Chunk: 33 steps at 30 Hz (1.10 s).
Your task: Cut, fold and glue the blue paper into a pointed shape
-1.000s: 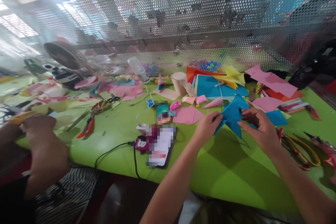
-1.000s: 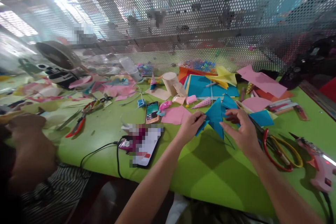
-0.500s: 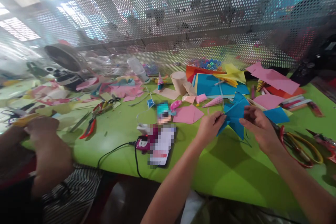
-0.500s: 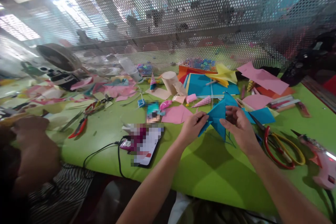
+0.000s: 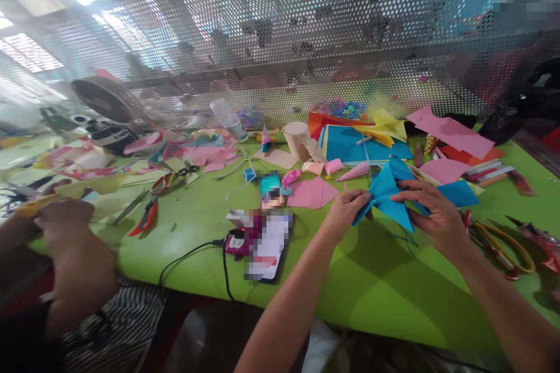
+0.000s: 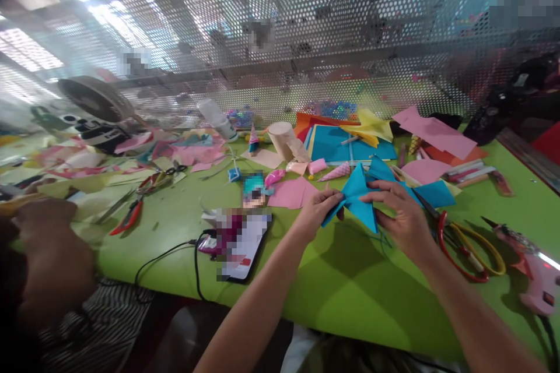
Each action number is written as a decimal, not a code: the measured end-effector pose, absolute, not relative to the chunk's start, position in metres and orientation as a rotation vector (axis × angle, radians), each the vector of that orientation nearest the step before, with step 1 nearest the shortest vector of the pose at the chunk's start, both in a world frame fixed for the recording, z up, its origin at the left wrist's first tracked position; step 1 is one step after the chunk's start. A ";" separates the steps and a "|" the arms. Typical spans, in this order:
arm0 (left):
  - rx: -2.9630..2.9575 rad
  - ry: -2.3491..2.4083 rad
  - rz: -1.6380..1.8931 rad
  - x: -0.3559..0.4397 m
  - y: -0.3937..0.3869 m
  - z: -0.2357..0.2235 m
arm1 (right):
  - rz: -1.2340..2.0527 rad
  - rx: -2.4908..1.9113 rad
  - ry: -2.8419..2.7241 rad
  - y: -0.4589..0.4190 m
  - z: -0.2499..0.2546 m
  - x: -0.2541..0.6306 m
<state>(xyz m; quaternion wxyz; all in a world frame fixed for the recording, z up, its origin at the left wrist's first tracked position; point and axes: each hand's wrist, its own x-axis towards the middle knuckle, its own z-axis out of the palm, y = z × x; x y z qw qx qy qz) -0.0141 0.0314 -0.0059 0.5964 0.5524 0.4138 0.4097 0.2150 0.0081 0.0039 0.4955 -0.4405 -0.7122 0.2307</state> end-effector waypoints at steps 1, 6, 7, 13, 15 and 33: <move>1.280 0.942 0.945 -0.014 0.031 -0.006 | 0.585 -1.063 -1.695 0.009 0.004 0.215; 1.254 0.873 0.941 -0.009 0.028 -0.001 | 0.790 -1.117 -1.460 0.013 -0.007 0.215; 1.253 0.858 0.948 -0.008 0.026 0.000 | 0.827 -1.135 -1.396 0.013 -0.011 0.214; 1.286 0.775 0.943 0.000 0.021 -0.002 | 0.908 -1.190 -1.249 0.012 -0.018 0.209; 1.298 0.803 0.976 0.002 0.022 -0.006 | 0.914 -1.171 -1.241 0.011 -0.015 0.207; 1.304 1.102 1.081 -0.008 0.025 0.001 | 0.986 -1.166 -1.060 0.019 -0.011 0.223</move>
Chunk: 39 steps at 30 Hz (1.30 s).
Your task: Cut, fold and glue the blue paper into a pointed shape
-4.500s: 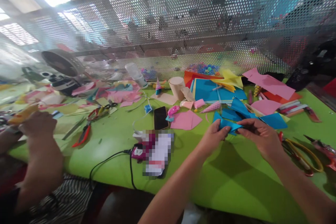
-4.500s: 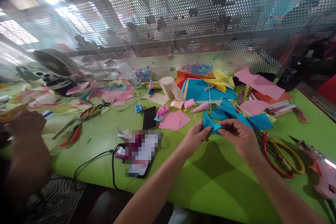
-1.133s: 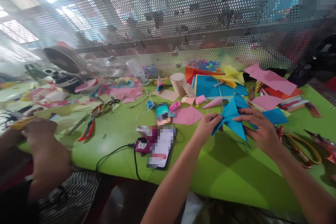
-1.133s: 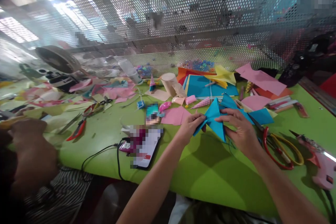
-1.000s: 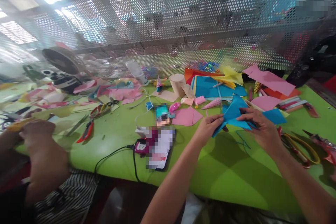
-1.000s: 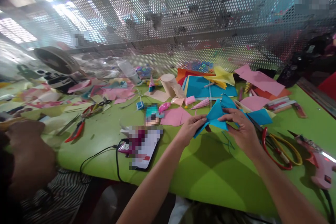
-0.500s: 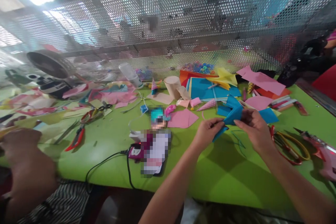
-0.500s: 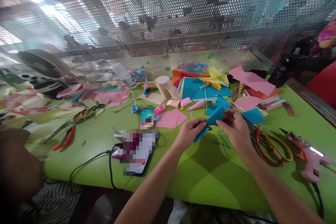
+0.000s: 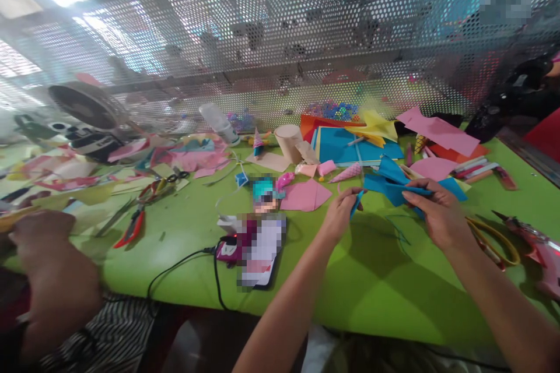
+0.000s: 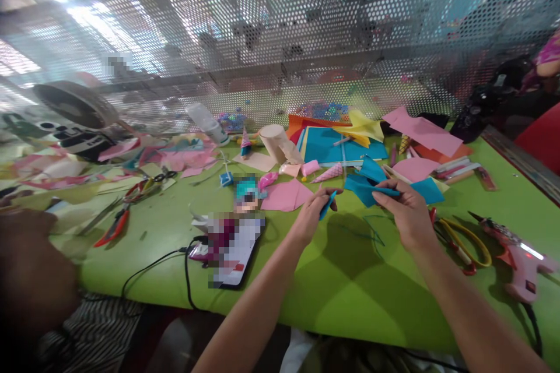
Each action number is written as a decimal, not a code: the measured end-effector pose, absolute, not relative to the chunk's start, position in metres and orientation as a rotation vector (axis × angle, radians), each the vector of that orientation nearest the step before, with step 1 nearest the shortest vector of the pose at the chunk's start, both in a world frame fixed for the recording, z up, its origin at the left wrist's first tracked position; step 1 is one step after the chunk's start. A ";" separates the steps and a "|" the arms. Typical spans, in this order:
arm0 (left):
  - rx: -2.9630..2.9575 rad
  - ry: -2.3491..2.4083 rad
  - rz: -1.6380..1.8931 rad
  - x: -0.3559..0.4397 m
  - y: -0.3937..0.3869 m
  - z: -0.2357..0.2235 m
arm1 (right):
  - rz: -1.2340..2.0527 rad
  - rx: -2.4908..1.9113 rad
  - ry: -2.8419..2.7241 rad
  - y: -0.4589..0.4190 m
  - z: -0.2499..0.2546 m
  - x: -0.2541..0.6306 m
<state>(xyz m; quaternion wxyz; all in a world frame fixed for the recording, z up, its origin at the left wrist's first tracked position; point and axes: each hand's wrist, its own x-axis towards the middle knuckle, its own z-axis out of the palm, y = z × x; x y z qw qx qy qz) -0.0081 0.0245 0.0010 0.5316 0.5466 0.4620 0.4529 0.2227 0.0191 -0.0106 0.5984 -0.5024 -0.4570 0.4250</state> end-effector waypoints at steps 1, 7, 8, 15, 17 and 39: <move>1.293 1.105 1.090 -0.009 0.025 0.001 | 1.006 -1.168 -1.041 0.019 -0.010 0.223; 1.084 1.024 1.192 -0.005 0.034 -0.008 | 1.104 -1.107 -0.930 0.021 -0.014 0.225; 1.066 1.021 1.200 -0.004 0.035 -0.010 | 1.112 -1.097 -0.927 0.021 -0.015 0.225; 0.998 1.076 1.235 0.002 0.034 -0.016 | 1.026 -1.083 -0.977 0.017 -0.018 0.218; 1.000 1.073 1.255 0.004 0.032 -0.017 | 0.981 -1.107 -1.023 0.016 -0.019 0.216; 0.794 0.788 1.277 0.024 0.009 -0.009 | -0.537 -0.950 -2.028 -0.006 -0.016 0.190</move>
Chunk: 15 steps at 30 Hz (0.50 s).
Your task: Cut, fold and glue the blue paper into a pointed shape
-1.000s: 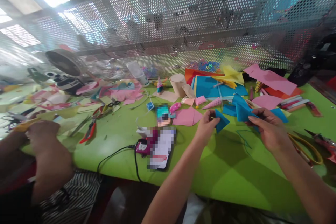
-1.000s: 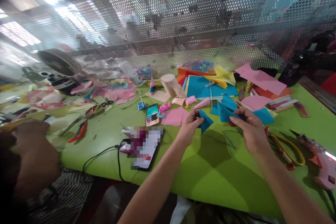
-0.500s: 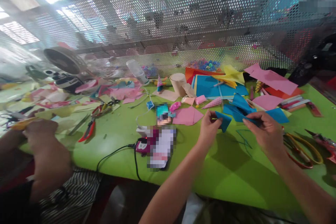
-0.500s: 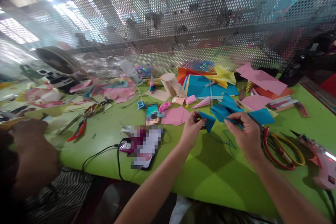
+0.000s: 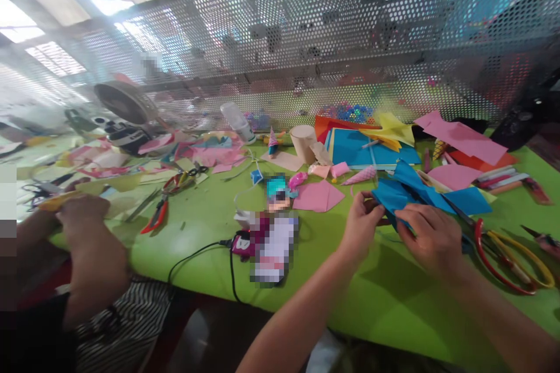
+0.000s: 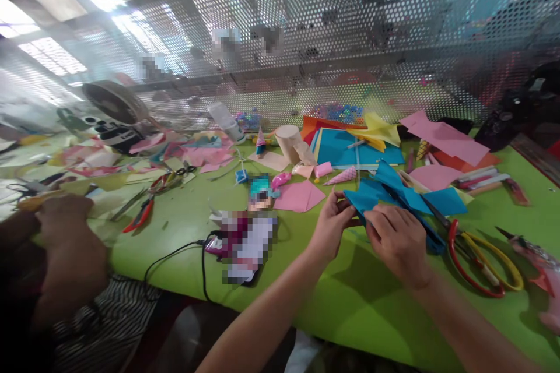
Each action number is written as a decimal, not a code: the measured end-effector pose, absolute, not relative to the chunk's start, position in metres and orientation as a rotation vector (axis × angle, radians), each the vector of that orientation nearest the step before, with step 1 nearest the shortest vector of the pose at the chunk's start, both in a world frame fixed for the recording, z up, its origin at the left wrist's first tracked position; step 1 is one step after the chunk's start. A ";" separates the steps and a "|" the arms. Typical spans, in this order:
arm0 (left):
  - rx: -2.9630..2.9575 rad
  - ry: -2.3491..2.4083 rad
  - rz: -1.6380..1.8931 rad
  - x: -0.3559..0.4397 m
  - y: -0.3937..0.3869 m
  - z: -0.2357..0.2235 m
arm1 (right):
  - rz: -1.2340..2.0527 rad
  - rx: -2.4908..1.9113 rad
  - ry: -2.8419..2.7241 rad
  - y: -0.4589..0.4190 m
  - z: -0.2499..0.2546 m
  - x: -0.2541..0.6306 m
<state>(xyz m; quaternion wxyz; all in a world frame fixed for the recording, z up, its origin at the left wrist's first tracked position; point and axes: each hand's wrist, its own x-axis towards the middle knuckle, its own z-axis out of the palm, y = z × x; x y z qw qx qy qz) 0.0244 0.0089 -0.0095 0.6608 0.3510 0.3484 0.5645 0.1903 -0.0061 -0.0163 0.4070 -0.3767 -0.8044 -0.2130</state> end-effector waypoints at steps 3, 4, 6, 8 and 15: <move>0.745 0.750 1.273 0.026 0.005 -0.007 | -0.575 -0.959 -2.035 -0.006 -0.016 0.190; 0.734 0.736 1.276 0.026 0.004 -0.006 | -0.583 -0.957 -2.040 -0.006 -0.017 0.190; 0.726 0.724 1.285 0.026 0.003 -0.005 | -0.589 -0.945 -2.051 -0.005 -0.017 0.190; 0.728 0.738 1.294 0.027 0.002 -0.005 | -0.576 -0.933 -2.059 -0.005 -0.019 0.190; 0.801 0.760 1.318 0.027 0.007 -0.011 | -0.420 -0.937 -2.070 -0.004 -0.019 0.190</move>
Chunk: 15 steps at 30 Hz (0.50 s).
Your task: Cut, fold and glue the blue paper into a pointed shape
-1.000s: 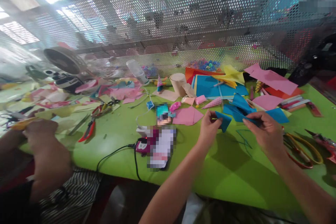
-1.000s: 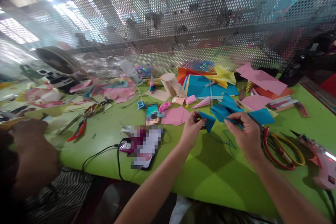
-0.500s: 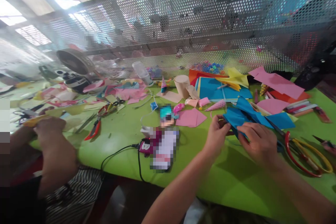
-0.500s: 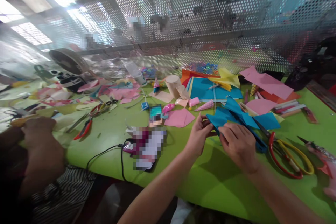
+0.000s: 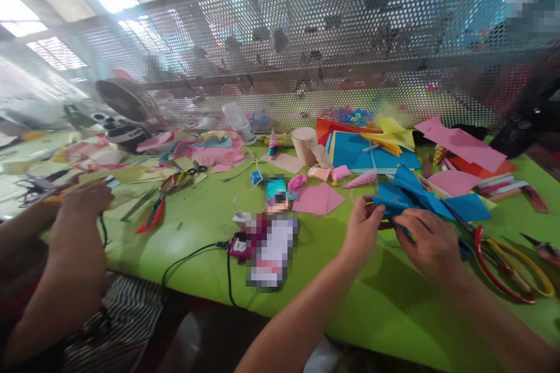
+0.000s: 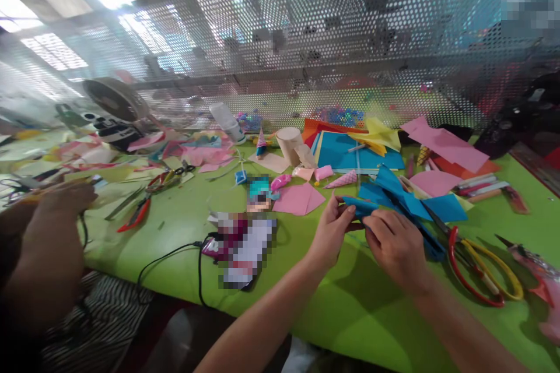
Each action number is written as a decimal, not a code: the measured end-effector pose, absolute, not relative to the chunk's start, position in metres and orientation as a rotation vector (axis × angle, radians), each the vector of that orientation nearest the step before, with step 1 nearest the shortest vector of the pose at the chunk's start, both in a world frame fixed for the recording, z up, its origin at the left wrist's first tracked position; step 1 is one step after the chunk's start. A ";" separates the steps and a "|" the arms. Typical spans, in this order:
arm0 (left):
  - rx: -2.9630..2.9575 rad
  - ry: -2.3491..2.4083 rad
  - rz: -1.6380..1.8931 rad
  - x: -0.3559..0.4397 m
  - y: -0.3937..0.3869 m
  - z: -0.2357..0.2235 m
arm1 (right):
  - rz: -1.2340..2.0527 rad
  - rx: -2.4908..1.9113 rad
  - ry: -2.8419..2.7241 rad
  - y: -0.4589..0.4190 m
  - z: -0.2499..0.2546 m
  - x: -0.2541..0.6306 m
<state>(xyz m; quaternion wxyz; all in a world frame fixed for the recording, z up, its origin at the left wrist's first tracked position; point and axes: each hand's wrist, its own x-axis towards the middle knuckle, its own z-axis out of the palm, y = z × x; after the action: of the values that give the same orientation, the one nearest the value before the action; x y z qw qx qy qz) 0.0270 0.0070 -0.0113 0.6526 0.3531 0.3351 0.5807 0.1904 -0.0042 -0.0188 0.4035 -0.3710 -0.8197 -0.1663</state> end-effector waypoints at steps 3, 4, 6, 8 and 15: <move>0.818 0.787 1.346 0.024 0.010 -0.011 | -0.093 -0.955 -2.058 -0.006 -0.011 0.195; 0.825 0.801 1.354 0.023 0.011 -0.011 | 0.052 -0.972 -2.018 -0.007 -0.008 0.197; 0.841 0.820 1.358 0.022 0.012 -0.009 | 0.304 -1.028 -1.855 -0.006 -0.004 0.203; 0.850 0.825 1.347 0.021 0.013 -0.007 | 0.477 -1.092 -1.658 -0.003 -0.004 0.207; 0.921 0.824 1.301 0.023 0.010 -0.006 | 0.850 -1.172 -1.452 0.008 -0.018 0.202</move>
<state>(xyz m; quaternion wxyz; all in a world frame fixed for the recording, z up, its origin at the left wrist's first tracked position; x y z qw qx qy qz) 0.0227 0.0096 -0.0058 0.6239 0.4010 0.3591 0.5665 0.2022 0.0081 -0.0179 0.5187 -0.4888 -0.6053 0.3545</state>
